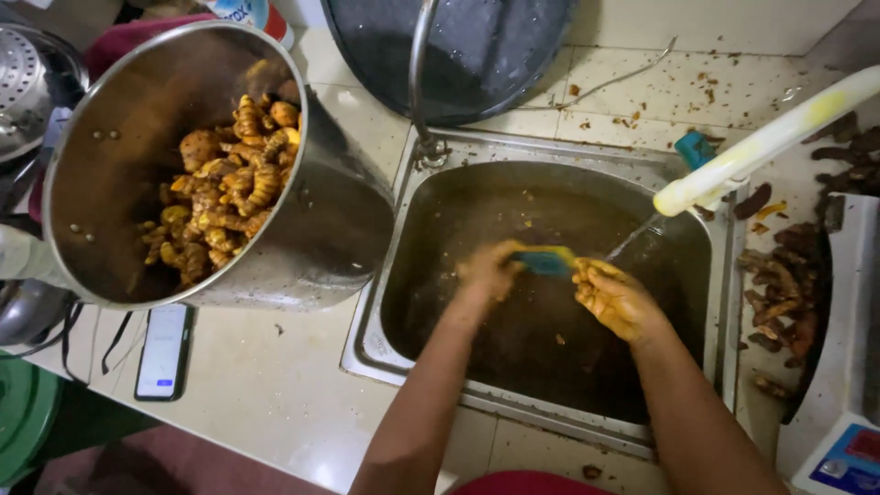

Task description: Washing and scrubbing turmeric roots in a sink using a brush and running water.

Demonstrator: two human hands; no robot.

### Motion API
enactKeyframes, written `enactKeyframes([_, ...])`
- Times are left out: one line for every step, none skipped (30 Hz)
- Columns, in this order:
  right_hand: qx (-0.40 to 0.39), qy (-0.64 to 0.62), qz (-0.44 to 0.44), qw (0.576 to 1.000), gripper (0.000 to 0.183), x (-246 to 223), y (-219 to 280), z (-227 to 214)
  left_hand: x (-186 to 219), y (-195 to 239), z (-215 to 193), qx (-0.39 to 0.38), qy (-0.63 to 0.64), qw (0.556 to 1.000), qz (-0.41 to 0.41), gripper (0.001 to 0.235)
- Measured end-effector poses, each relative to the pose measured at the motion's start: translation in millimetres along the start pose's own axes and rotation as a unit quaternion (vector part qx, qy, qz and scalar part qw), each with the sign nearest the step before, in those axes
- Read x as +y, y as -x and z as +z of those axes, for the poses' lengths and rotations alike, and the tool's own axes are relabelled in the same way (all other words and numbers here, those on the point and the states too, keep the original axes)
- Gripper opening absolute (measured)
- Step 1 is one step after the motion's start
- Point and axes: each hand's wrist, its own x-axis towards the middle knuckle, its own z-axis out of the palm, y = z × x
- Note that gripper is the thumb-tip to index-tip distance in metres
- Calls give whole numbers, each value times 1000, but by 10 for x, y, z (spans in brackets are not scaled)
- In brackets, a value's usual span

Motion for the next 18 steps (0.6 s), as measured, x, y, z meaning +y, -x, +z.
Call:
enactKeyframes([1,0,-2,1000,28,-81,27,40,-185,-122,65,-1,0,1000,2,26])
enactKeyframes([0,-7,-8,1000,28,-119,72,86,-396,-209,124,21,-18,999,-25,26])
enactKeyframes([-1,-14,-14,1000,27,-155,116,133,-610,-295,183,42,-36,997,-52,26])
enactKeyframes([0,-16,-13,1000,27,-85,51,97,-343,-197,180,41,-38,997,-53,26])
enactKeyframes([5,-37,-13,999,24,-10,-10,68,-79,-96,171,45,5,999,25,24])
enactKeyframes([9,-55,-14,998,21,47,-90,54,188,-6,151,53,48,992,102,24])
enactKeyframes([7,-55,-12,998,21,14,4,225,187,17,194,54,47,992,100,24])
enactKeyframes([3,-43,-9,999,24,-51,103,374,209,31,260,38,12,993,110,24])
enactKeyframes([-1,-32,-6,999,27,-115,203,521,234,46,327,22,-23,992,120,25])
enactKeyframes([-2,-30,-6,1000,27,-100,163,411,29,-40,290,23,-21,992,119,25])
enactKeyframes([0,-9,-2,1000,27,-92,121,294,-170,-131,260,38,-37,995,80,25])
enactKeyframes([7,10,-2,1000,26,-99,92,147,-344,-243,258,48,-52,996,44,26])
enactKeyframes([9,10,-5,1000,26,-131,46,94,-364,-233,133,47,-51,996,48,26])
enactKeyframes([9,0,-6,1000,28,-123,19,48,-411,-191,0,39,-94,995,-24,26])
enactKeyframes([8,-10,-7,1000,29,-114,-6,5,-459,-149,-137,31,-137,985,-96,26])
enactKeyframes([8,-11,-7,1000,29,-119,-3,35,-426,-117,-158,30,-139,985,-95,26])
enactKeyframes([16,4,0,1000,27,-122,4,74,-394,-79,-187,-4,-157,978,-138,30])
enactKeyframes([21,20,10,1000,26,-122,-5,135,-376,-31,-237,-35,-175,967,-182,35])
